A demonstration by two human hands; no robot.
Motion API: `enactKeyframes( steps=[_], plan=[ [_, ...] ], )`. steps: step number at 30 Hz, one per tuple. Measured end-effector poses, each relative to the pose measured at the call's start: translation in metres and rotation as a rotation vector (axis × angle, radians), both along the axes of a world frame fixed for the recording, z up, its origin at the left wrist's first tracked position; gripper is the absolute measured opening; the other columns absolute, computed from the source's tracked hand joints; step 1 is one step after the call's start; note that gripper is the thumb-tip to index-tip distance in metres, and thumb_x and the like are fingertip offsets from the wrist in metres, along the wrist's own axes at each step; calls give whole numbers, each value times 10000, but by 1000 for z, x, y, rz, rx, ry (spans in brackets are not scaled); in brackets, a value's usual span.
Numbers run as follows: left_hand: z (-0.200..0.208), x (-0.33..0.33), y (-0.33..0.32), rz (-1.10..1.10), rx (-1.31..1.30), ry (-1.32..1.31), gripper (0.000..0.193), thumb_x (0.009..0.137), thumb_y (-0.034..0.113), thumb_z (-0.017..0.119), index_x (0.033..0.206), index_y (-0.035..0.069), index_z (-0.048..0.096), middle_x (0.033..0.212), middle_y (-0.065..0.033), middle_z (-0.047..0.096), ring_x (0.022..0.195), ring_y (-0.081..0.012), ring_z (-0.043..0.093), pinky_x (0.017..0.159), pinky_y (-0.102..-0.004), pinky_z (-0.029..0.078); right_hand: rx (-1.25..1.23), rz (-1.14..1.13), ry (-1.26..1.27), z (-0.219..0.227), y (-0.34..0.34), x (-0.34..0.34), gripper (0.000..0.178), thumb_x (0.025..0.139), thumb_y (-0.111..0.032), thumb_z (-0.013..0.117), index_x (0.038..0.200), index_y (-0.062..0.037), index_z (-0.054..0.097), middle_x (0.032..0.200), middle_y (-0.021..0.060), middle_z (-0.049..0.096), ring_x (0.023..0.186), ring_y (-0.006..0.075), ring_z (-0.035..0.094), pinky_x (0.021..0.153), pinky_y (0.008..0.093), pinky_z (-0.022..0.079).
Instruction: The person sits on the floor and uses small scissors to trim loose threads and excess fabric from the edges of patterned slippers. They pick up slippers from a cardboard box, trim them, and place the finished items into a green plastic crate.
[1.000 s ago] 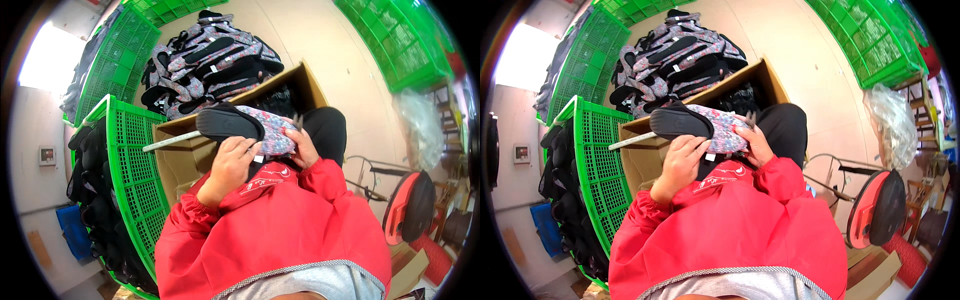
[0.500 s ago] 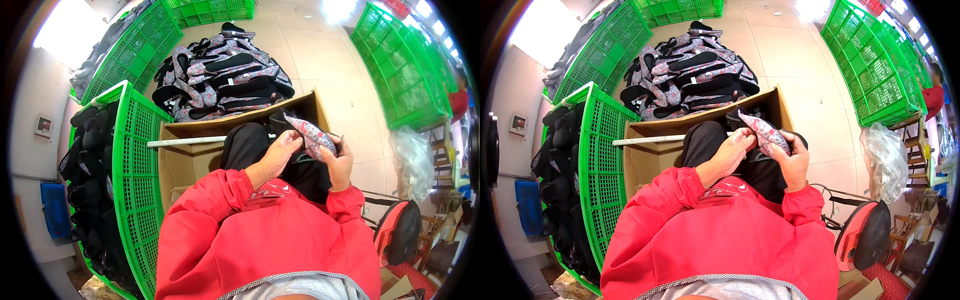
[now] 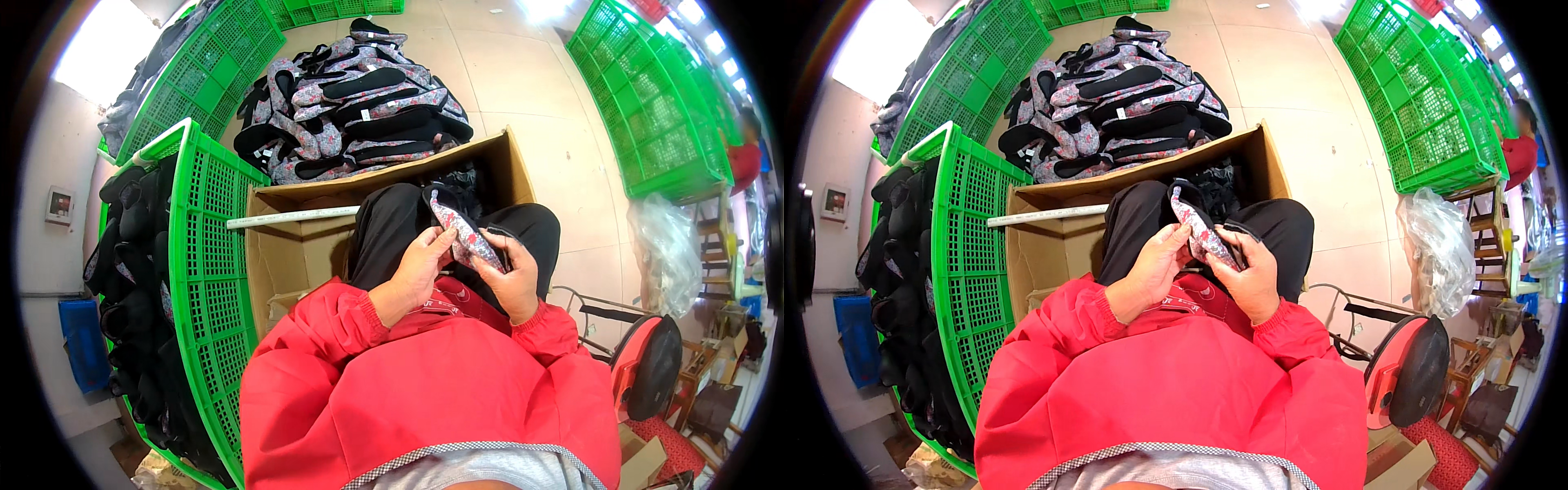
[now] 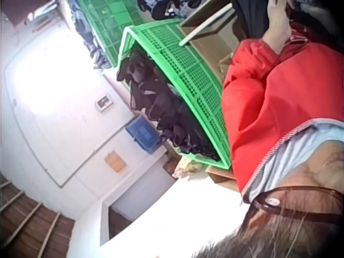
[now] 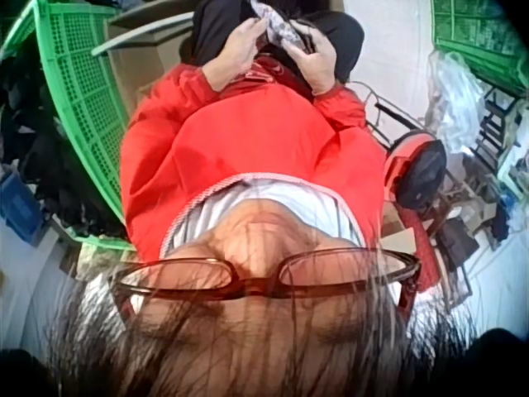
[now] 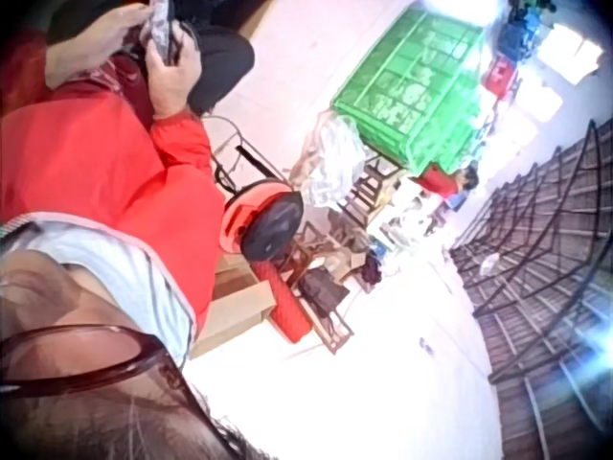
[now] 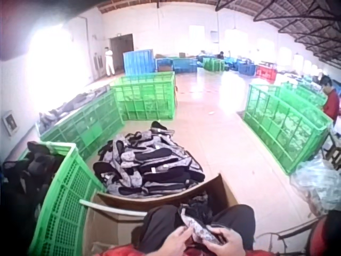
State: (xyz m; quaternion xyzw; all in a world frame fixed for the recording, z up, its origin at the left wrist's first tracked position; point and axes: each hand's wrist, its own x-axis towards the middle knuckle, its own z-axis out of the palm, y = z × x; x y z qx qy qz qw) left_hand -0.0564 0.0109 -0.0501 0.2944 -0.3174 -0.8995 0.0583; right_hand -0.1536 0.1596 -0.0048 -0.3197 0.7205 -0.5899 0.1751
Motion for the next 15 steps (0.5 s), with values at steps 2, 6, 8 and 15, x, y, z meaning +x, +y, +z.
enactKeyframes(
  steps=[2,6,8,15],
  plan=[
    [5,6,1,16,9,-18,221,1026,285,573,1123,86,575,1038,-32,675,949,-144,646,901,-340,513,8,15,40,1,-1,5,401,780,13,772,1167,1,668,1123,126,713,1028,202,683,919,304,521],
    [17,15,0,47,28,-15,201,1017,281,591,1074,88,581,1013,-43,681,928,-146,647,884,-339,519,-18,40,66,-6,-6,12,404,778,3,786,1164,-1,669,1128,129,724,1005,189,699,899,301,533],
    [18,18,0,63,50,-13,199,1012,283,601,1058,90,584,995,-39,683,919,-144,645,873,-333,519,-19,63,42,-9,-6,15,403,780,1,787,1166,1,670,1124,132,724,994,190,704,890,299,536],
    [17,35,-8,138,48,-61,253,960,245,688,1066,50,567,988,-63,679,870,-151,639,815,-315,510,78,192,1,2,-16,22,358,828,-48,761,1172,-4,674,1065,120,727,951,160,697,857,275,529]
  ],
)
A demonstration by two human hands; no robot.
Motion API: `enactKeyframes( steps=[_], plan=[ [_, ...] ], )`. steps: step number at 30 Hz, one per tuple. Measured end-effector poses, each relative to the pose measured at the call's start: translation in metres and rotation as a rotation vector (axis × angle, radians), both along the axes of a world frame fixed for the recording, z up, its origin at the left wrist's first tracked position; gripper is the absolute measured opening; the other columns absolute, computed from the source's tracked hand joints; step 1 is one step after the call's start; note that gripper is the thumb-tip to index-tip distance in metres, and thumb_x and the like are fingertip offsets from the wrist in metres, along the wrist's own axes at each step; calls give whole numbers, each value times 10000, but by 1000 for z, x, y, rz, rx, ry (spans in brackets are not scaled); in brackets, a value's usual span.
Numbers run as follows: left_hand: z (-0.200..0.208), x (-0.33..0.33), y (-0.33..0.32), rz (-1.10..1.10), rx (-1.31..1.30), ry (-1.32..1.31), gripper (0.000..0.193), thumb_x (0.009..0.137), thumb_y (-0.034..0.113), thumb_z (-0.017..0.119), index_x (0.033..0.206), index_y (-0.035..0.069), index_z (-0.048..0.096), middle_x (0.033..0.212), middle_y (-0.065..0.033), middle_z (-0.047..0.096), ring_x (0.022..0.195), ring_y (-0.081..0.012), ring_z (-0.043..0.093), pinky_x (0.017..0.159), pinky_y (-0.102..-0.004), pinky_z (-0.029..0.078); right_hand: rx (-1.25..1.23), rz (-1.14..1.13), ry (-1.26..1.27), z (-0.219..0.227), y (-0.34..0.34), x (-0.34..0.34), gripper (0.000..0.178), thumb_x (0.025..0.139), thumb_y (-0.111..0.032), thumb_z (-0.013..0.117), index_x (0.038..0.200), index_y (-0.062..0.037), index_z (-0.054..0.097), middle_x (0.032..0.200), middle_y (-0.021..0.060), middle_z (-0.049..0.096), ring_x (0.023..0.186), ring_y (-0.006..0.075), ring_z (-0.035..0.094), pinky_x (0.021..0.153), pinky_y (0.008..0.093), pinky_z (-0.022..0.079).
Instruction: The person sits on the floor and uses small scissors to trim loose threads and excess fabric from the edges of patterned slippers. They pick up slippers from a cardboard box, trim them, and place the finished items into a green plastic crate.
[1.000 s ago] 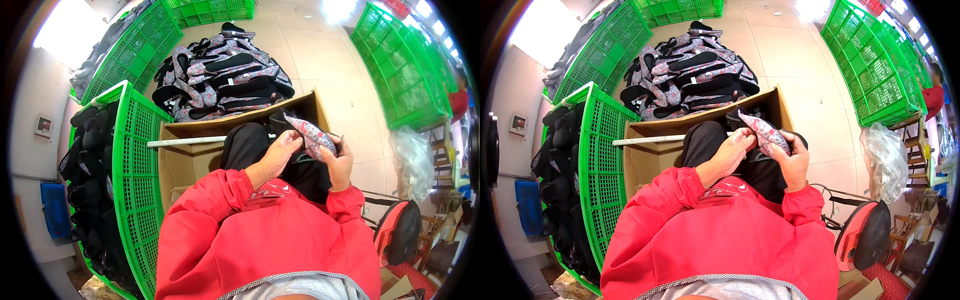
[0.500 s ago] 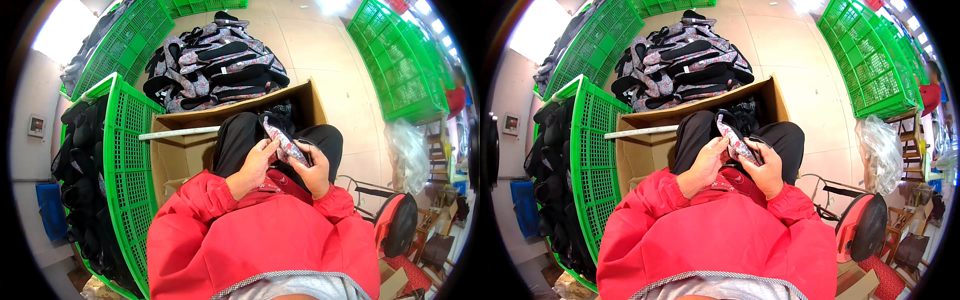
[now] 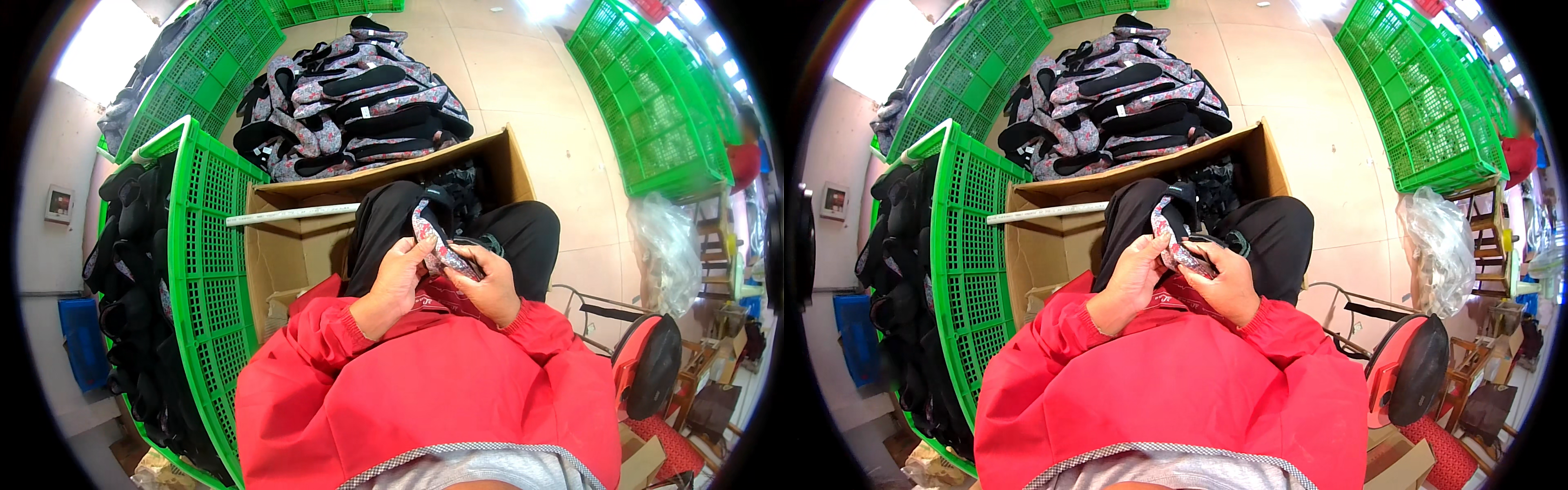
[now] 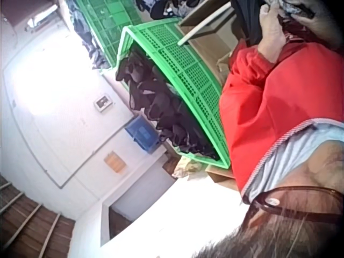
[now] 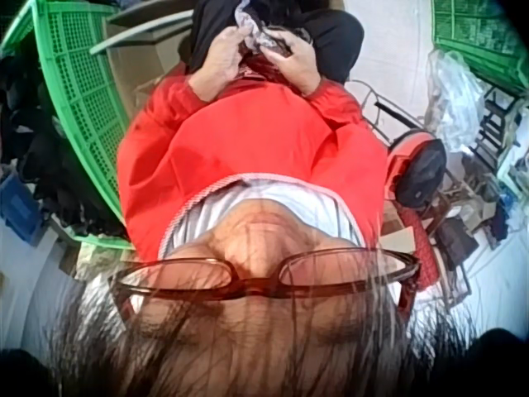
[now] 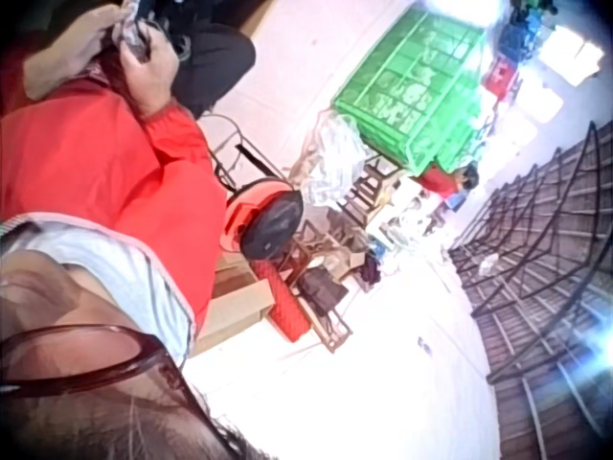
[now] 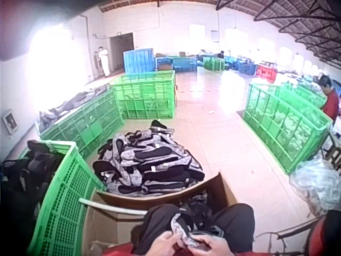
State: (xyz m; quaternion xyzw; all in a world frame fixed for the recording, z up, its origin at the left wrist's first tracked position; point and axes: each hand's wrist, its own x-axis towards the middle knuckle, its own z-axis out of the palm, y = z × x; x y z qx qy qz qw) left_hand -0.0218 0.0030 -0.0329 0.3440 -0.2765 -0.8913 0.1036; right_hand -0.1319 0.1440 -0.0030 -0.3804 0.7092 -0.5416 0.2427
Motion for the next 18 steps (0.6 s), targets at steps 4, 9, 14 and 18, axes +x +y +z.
enactKeyframes(
  steps=[4,9,14,18],
  plan=[
    [1,6,-5,34,-24,-43,224,950,206,695,1044,49,566,975,-59,681,856,-152,644,816,-313,509,24,51,-34,0,-5,3,338,844,-59,750,1168,1,674,1040,106,721,927,146,680,837,272,525],
    [-1,14,-10,93,-64,-114,186,930,108,696,1035,34,560,957,-60,672,847,-141,645,792,-299,513,38,94,-70,-14,-10,9,340,855,-122,734,1177,-31,672,1030,140,724,913,209,712,809,306,538],
    [1,17,-11,200,-151,-137,166,916,25,682,955,49,523,907,-56,650,808,-115,625,749,-275,506,95,111,-96,-20,-18,16,341,864,-145,731,1180,-35,667,1005,145,724,893,217,710,800,314,537],
    [-6,19,-14,221,-221,-177,170,919,36,687,916,77,522,876,-41,656,755,-120,633,715,-266,523,107,115,-85,-23,-25,18,336,874,-183,722,1172,-37,667,973,155,720,847,257,709,773,338,539]
  ],
)
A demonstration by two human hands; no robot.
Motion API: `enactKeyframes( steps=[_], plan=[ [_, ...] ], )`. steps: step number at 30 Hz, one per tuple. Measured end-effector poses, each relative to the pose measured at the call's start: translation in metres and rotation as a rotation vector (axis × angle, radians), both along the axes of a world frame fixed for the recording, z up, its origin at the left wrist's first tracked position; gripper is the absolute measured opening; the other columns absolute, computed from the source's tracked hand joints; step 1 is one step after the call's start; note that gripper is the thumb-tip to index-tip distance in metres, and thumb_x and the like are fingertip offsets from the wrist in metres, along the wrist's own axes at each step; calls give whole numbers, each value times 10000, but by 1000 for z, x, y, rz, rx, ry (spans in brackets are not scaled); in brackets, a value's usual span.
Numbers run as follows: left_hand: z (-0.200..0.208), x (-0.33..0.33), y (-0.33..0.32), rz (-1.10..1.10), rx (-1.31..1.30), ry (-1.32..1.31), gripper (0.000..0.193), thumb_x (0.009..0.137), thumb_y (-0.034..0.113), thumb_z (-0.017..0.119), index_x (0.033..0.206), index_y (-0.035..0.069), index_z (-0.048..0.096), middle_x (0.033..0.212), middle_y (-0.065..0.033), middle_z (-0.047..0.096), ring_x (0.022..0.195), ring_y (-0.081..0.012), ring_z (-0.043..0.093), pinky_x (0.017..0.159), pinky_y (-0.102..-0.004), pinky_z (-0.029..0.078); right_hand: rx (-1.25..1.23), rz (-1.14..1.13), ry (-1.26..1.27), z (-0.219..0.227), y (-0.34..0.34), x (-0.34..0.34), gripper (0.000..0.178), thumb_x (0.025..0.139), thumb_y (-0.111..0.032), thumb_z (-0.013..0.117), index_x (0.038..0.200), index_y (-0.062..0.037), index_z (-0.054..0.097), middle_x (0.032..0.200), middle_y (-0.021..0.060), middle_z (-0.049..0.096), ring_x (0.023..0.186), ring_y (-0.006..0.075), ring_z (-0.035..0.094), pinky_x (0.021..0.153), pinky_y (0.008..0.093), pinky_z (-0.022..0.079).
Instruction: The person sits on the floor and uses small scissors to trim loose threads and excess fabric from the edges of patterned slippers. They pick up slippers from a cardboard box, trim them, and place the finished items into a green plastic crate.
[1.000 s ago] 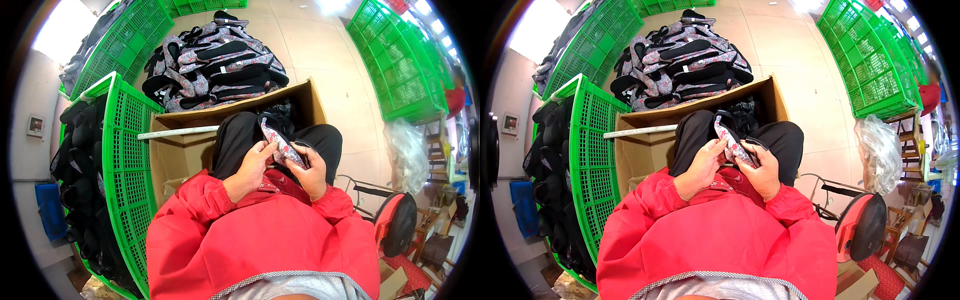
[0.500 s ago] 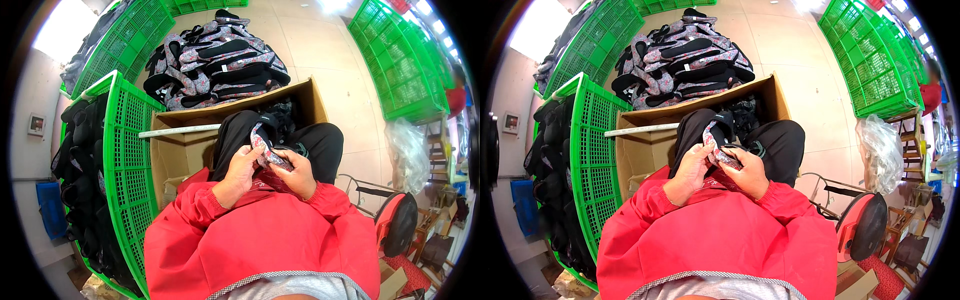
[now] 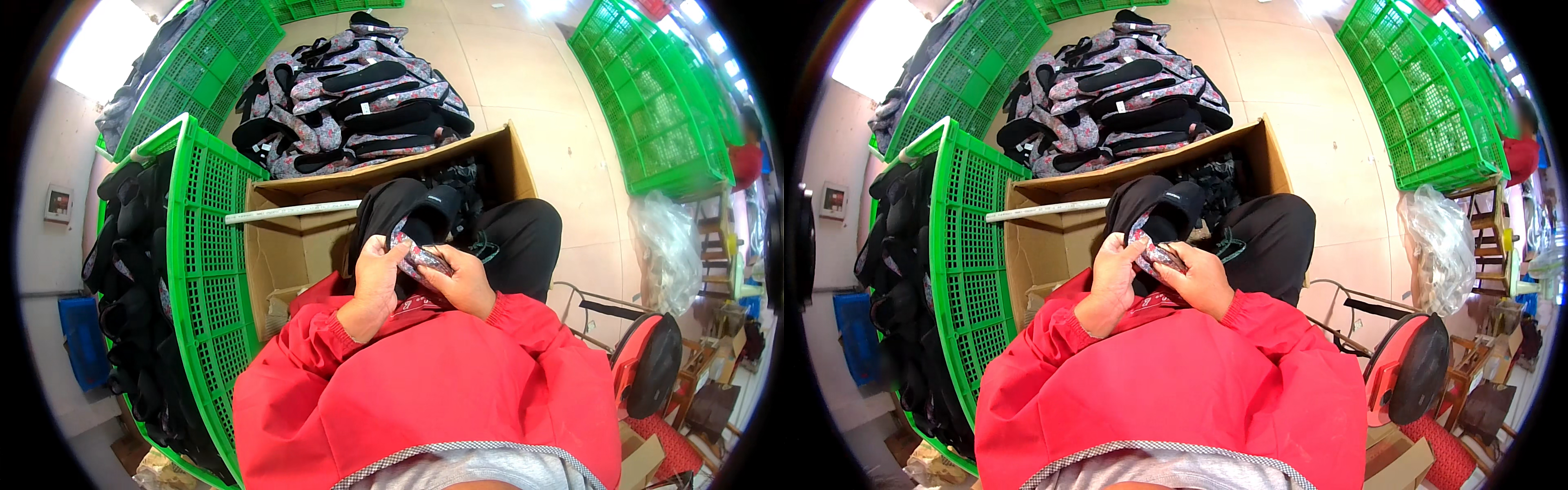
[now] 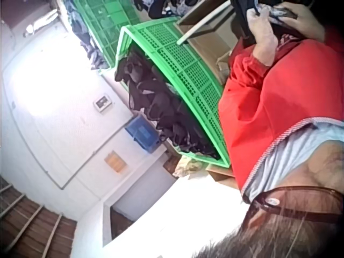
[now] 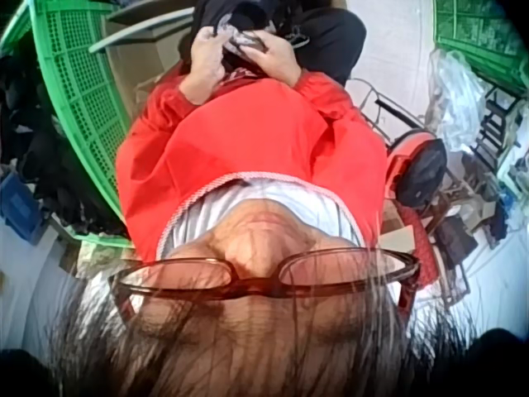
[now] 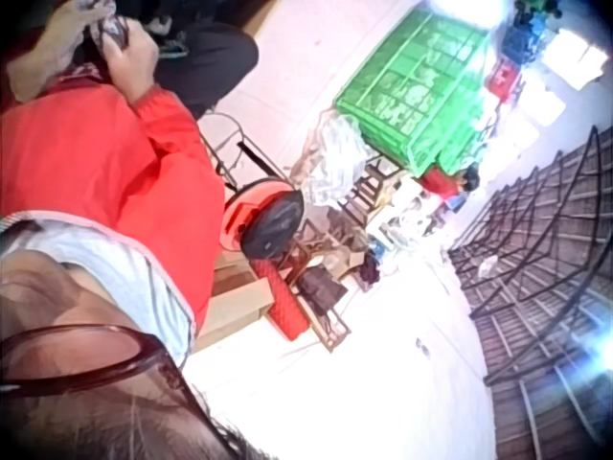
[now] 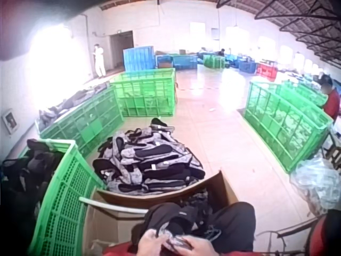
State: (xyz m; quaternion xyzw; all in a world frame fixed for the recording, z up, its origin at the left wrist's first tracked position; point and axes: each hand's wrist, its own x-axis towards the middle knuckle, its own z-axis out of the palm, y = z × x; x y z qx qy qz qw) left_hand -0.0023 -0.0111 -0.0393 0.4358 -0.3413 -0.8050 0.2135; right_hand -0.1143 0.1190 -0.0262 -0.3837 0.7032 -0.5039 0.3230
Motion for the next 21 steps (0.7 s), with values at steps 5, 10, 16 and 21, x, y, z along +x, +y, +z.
enactKeyframes(
  steps=[5,10,16,21],
  plan=[
    [-10,1,1,10,-208,-56,162,935,34,674,892,75,524,827,-10,624,710,-68,579,641,-223,469,40,-5,15,-2,-7,0,307,884,-236,701,1113,-35,670,938,173,712,822,308,700,736,367,537],
    [-13,5,-5,-72,-709,-217,135,945,61,665,858,30,568,719,27,550,630,-36,468,563,-235,411,72,5,47,3,-24,-6,295,880,-258,692,1070,-33,673,902,191,709,815,355,696,712,400,538],
    [8,1,-14,-184,-1270,-437,116,892,94,691,874,32,595,690,-116,590,595,-234,589,588,-349,475,115,43,70,0,-55,-28,279,858,-255,679,1003,-16,684,873,224,702,837,390,694,726,431,538],
    [10,-8,-27,-218,-1247,-495,156,876,122,701,902,18,588,773,-169,637,710,-322,634,631,-415,490,150,92,57,-13,-92,-48,262,835,-209,703,972,14,684,830,189,709,759,316,692,699,392,530]
  ],
)
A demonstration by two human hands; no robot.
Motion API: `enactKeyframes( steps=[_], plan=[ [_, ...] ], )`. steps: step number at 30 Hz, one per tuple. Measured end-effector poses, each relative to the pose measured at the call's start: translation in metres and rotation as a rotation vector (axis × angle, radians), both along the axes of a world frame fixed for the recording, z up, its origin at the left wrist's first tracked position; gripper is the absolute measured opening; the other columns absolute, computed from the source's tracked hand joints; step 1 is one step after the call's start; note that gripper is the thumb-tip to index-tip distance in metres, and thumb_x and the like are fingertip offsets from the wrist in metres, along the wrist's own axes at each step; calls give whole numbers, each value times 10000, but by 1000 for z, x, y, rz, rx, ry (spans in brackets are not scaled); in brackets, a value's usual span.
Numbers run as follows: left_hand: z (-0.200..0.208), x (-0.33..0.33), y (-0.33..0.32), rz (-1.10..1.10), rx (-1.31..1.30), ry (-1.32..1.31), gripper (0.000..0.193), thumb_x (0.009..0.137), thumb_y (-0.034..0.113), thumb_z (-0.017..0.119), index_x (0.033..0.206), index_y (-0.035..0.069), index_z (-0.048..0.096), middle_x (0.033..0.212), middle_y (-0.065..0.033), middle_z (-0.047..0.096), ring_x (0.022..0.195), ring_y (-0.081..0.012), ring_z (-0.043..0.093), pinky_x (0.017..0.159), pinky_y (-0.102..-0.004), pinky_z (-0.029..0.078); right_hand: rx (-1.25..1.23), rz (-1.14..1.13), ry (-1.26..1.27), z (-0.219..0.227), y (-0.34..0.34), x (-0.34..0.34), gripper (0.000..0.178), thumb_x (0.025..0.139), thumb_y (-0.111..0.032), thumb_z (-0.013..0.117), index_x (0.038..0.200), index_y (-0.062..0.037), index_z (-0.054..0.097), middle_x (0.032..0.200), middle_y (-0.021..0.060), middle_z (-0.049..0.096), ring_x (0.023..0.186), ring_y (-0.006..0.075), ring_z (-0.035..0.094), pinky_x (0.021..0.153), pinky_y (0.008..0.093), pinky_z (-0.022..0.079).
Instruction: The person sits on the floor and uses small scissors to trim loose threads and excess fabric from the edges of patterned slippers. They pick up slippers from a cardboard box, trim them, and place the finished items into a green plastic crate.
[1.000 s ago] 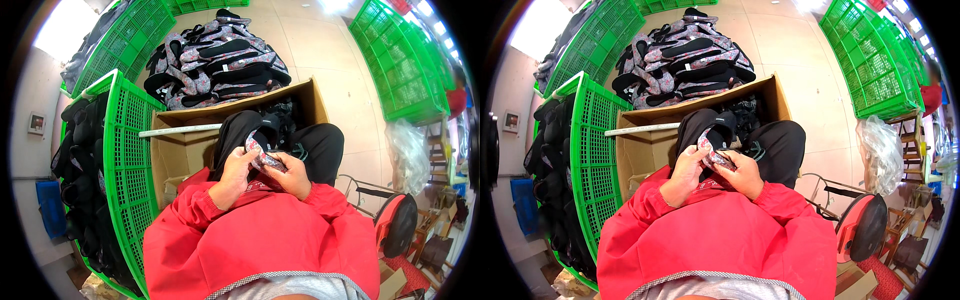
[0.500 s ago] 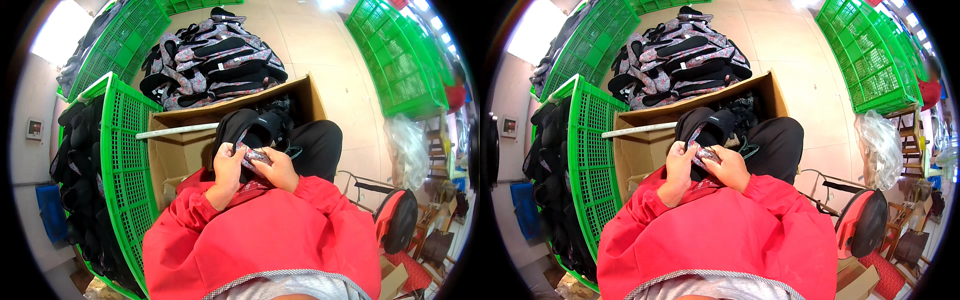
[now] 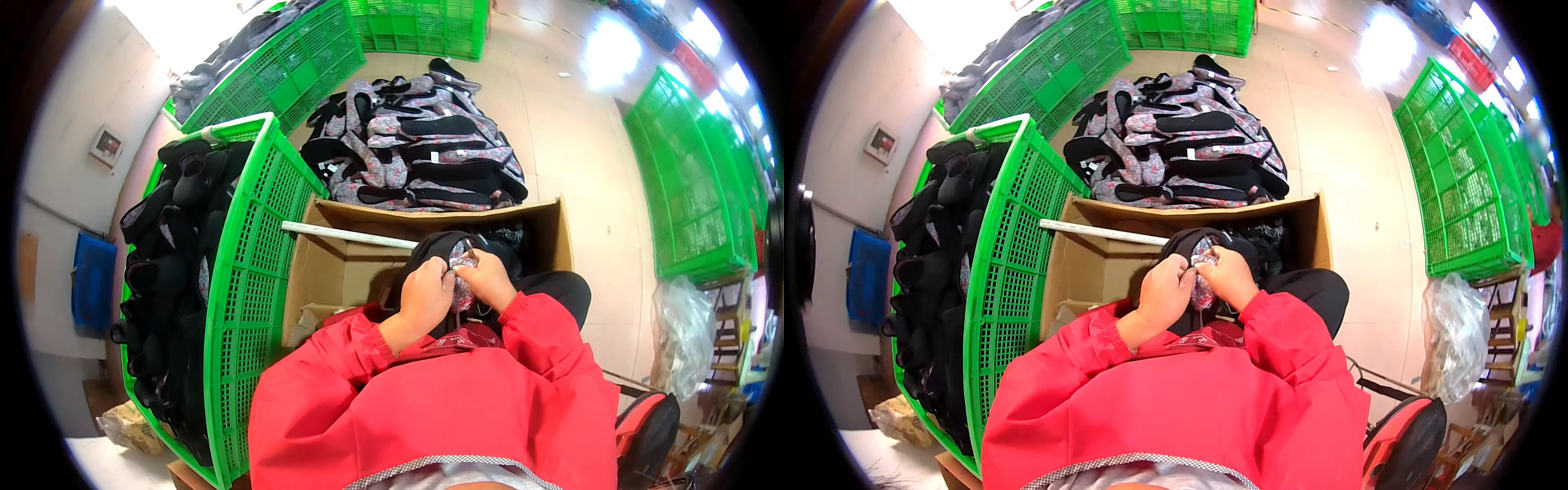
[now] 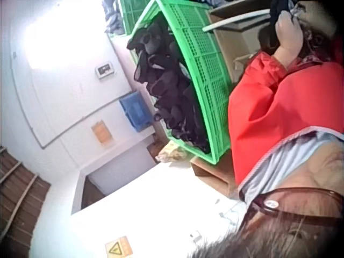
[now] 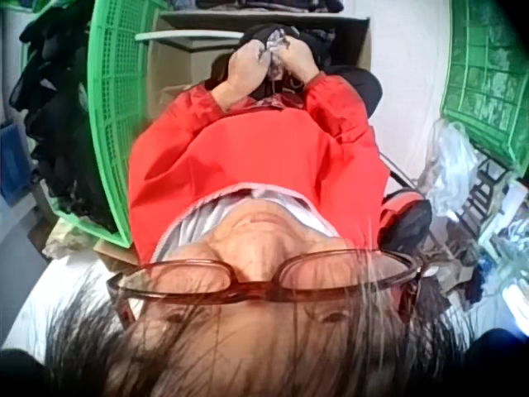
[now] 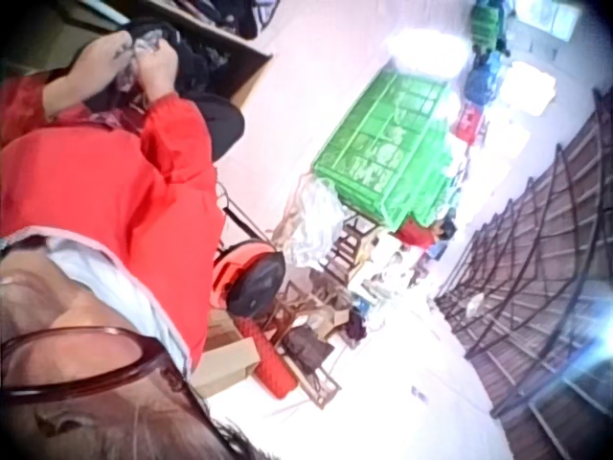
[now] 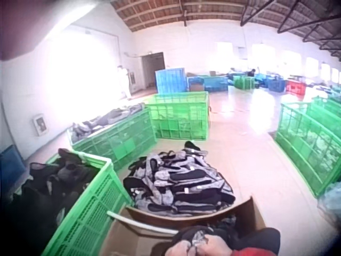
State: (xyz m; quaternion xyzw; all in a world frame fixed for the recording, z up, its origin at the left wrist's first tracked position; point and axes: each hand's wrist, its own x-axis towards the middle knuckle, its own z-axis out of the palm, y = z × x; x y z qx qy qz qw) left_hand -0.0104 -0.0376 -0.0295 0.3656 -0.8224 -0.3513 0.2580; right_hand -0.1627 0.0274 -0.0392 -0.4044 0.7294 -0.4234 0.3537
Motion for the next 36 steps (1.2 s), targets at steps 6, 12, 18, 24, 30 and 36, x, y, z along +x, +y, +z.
enactKeyframes(
  steps=[6,12,18,24,30,36],
  plan=[
    [-42,2,0,229,602,245,235,926,167,713,994,-47,644,827,-36,650,755,-89,573,676,-279,492,101,-73,-625,-3,-17,-12,165,858,-85,703,987,15,678,853,71,703,690,148,659,617,308,519],
    [-42,16,26,146,334,196,250,904,200,724,934,-33,636,776,-85,648,691,-130,591,628,-316,478,161,-94,-781,3,-16,-20,128,852,-63,706,959,3,681,822,73,704,655,162,675,589,314,529],
    [-23,21,26,134,332,101,232,916,180,687,928,-25,579,766,-129,635,671,-190,598,633,-349,481,191,-115,-805,-1,-17,-19,83,854,-60,699,912,-3,683,800,68,703,642,158,672,573,315,517],
    [-30,21,40,174,348,159,252,914,200,692,903,-18,567,696,-111,592,614,-184,552,583,-360,456,89,-143,-783,-10,-15,-9,76,854,-51,692,901,6,675,782,72,695,639,162,662,588,317,522],
    [26,19,37,121,266,-30,352,818,273,782,886,-4,575,743,-140,619,665,-279,615,609,-407,479,-73,-219,-660,-17,-8,10,129,849,-84,705,918,14,658,784,56,678,656,140,630,605,299,496],
    [18,10,28,-9,-140,-94,264,750,161,718,901,13,560,853,-192,635,794,-386,640,700,-474,506,-170,-324,-120,-19,-12,29,176,859,-147,710,919,11,658,795,94,700,694,175,654,637,325,503]
  ],
)
